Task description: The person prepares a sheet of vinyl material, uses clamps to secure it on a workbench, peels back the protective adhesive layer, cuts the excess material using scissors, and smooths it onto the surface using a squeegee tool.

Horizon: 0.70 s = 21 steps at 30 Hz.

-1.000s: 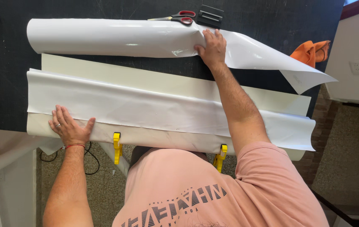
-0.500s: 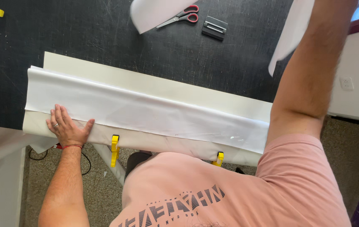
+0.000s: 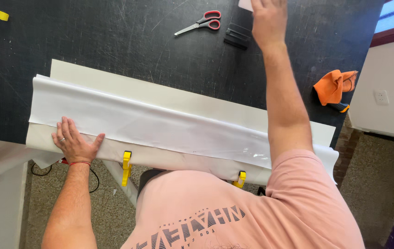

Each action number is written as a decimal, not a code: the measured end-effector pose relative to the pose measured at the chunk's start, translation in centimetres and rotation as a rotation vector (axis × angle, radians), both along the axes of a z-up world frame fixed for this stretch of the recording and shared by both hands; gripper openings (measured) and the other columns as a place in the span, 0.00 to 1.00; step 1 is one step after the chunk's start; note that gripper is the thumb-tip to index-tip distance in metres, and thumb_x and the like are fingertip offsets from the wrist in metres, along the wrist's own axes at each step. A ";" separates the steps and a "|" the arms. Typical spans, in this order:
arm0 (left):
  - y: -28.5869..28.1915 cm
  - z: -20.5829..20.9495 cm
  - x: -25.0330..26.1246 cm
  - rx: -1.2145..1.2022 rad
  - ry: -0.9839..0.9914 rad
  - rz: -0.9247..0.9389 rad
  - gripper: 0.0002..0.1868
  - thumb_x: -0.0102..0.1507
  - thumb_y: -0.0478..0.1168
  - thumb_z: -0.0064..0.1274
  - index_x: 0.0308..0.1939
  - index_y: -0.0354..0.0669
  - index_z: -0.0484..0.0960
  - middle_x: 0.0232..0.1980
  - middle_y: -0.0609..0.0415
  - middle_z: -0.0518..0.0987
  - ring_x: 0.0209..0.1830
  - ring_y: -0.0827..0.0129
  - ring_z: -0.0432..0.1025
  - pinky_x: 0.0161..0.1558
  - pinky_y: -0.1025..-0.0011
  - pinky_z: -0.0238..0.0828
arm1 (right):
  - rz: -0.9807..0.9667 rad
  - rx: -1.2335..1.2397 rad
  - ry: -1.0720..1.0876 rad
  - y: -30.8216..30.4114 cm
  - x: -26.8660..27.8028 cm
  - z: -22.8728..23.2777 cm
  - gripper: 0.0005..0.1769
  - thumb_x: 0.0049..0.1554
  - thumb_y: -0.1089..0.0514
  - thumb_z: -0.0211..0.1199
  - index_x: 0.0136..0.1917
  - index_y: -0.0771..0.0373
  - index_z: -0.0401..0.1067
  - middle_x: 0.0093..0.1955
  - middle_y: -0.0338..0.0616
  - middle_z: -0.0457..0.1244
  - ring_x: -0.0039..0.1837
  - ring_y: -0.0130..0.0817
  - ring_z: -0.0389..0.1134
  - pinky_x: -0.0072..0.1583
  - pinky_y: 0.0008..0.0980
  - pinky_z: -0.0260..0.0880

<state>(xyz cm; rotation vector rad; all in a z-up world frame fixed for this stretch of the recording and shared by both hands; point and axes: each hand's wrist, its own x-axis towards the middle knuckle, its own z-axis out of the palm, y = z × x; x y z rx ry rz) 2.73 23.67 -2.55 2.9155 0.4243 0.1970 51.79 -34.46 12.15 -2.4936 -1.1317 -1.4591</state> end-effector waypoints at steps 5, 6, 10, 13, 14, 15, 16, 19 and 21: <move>-0.2 0.2 0.0 0.014 -0.042 -0.008 0.69 0.68 0.84 0.44 0.85 0.16 0.68 0.88 0.25 0.65 0.88 0.28 0.57 0.80 0.25 0.43 | -0.363 0.139 1.258 -2.9 -0.9 -13.7 0.35 0.72 0.52 0.68 0.87 0.61 0.62 0.84 0.54 0.64 0.83 0.55 0.63 0.82 0.61 0.52; -0.1 0.2 0.0 0.015 -0.042 -0.010 0.69 0.68 0.84 0.44 0.85 0.16 0.68 0.88 0.25 0.65 0.88 0.28 0.57 0.80 0.25 0.43 | -0.365 0.141 1.258 -2.9 -1.8 -14.6 0.35 0.72 0.52 0.68 0.87 0.61 0.62 0.84 0.54 0.64 0.83 0.55 0.63 0.82 0.61 0.52; -0.1 0.4 0.2 -0.002 0.007 0.003 0.70 0.67 0.85 0.42 0.86 0.17 0.66 0.89 0.26 0.63 0.89 0.30 0.55 0.80 0.26 0.41 | -0.525 0.064 1.296 -3.4 -4.7 -16.8 0.50 0.61 0.53 0.82 0.89 0.55 0.59 0.80 0.44 0.59 0.80 0.47 0.56 0.73 0.59 0.62; -0.2 1.0 0.8 -0.061 0.103 0.040 0.74 0.66 0.88 0.38 0.88 0.18 0.62 0.91 0.28 0.58 0.91 0.33 0.49 0.82 0.27 0.34 | -0.530 0.021 1.273 -4.1 -7.0 -15.4 0.45 0.59 0.58 0.83 0.84 0.56 0.66 0.69 0.44 0.60 0.69 0.49 0.60 0.63 0.54 0.72; -0.2 1.4 0.6 -0.107 0.178 0.066 0.76 0.64 0.90 0.36 0.89 0.19 0.58 0.93 0.29 0.54 0.93 0.35 0.44 0.84 0.29 0.29 | -0.478 -0.032 1.270 -4.4 -8.3 -14.8 0.33 0.60 0.62 0.79 0.77 0.61 0.77 0.67 0.47 0.57 0.68 0.50 0.59 0.57 0.53 0.80; -0.4 1.8 0.3 -0.105 0.184 0.066 0.76 0.64 0.90 0.36 0.89 0.19 0.58 0.93 0.29 0.54 0.93 0.35 0.44 0.84 0.29 0.29 | -0.478 -0.032 1.277 -5.1 -9.5 -14.7 0.33 0.60 0.62 0.79 0.77 0.61 0.77 0.67 0.47 0.57 0.68 0.50 0.59 0.57 0.53 0.80; -0.4 2.1 0.7 -0.130 0.201 0.067 0.75 0.65 0.88 0.39 0.89 0.20 0.55 0.93 0.30 0.51 0.93 0.36 0.42 0.84 0.29 0.27 | -0.396 -0.059 1.118 -5.9 -10.6 -14.5 0.22 0.63 0.65 0.72 0.70 0.61 0.80 0.65 0.46 0.65 0.63 0.50 0.63 0.55 0.49 0.80; -0.6 3.2 0.8 -0.156 0.265 0.066 0.75 0.64 0.88 0.39 0.90 0.22 0.51 0.94 0.33 0.47 0.94 0.39 0.38 0.85 0.31 0.24 | -0.309 0.087 1.038 -7.0 -17.0 -9.6 0.12 0.68 0.65 0.59 0.61 0.63 0.80 0.59 0.47 0.72 0.58 0.49 0.69 0.55 0.47 0.75; -0.4 3.9 1.3 -0.154 0.303 0.071 0.76 0.64 0.89 0.37 0.91 0.23 0.49 0.95 0.34 0.46 0.95 0.41 0.36 0.86 0.32 0.23 | -0.291 0.263 1.101 -7.3 -22.2 -6.2 0.12 0.69 0.63 0.54 0.59 0.65 0.78 0.55 0.49 0.72 0.57 0.48 0.71 0.58 0.48 0.72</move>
